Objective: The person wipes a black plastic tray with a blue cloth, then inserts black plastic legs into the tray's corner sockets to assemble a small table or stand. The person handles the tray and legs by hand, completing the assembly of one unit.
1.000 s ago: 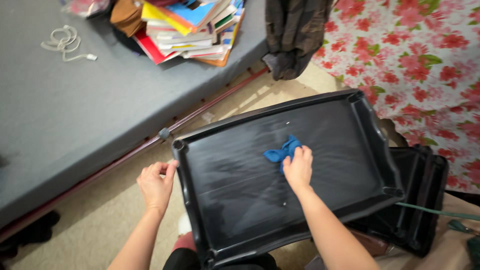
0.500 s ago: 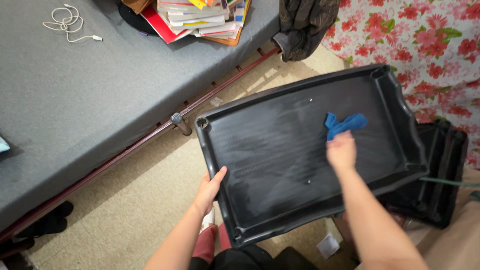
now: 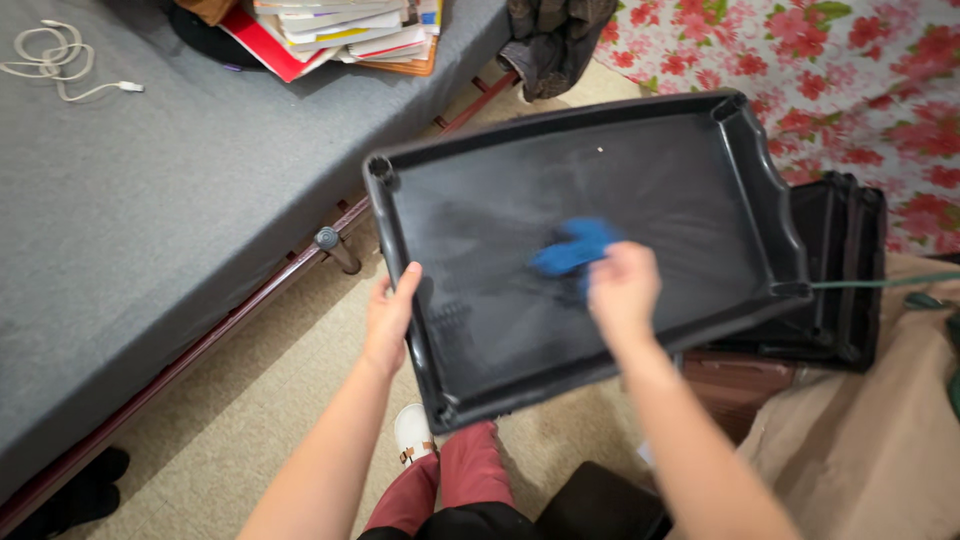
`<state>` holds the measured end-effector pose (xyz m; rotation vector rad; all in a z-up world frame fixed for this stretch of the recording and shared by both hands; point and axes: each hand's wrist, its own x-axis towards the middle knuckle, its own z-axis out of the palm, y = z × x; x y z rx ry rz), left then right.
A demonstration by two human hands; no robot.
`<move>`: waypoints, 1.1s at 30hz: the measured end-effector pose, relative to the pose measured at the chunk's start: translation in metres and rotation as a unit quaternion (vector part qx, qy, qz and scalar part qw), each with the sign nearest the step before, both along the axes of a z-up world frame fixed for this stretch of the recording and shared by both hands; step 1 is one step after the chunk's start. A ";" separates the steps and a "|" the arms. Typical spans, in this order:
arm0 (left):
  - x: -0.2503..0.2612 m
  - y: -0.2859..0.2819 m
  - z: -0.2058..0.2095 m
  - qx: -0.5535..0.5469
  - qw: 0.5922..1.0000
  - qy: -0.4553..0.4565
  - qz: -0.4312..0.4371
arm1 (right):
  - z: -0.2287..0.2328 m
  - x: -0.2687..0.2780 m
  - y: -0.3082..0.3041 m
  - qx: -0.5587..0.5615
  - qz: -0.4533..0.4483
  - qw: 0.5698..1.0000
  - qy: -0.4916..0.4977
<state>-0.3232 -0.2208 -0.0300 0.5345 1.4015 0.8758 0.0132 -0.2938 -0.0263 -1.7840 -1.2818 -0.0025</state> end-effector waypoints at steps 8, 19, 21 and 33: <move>-0.009 -0.015 -0.017 0.039 0.998 -0.038 -0.020 | -0.011 0.039 -0.033 -0.259 -0.140 0.938 -0.183; -0.007 -0.014 -0.004 0.005 0.998 0.040 -0.046 | 0.013 -0.118 0.000 -0.158 0.060 0.976 0.136; -0.005 -0.010 0.001 0.019 0.994 0.100 -0.044 | 0.020 -0.052 -0.001 -0.136 0.013 0.962 0.235; 0.008 -0.035 -0.011 -0.087 0.995 0.045 0.010 | -0.042 0.281 -0.066 -0.263 -0.128 0.935 -0.201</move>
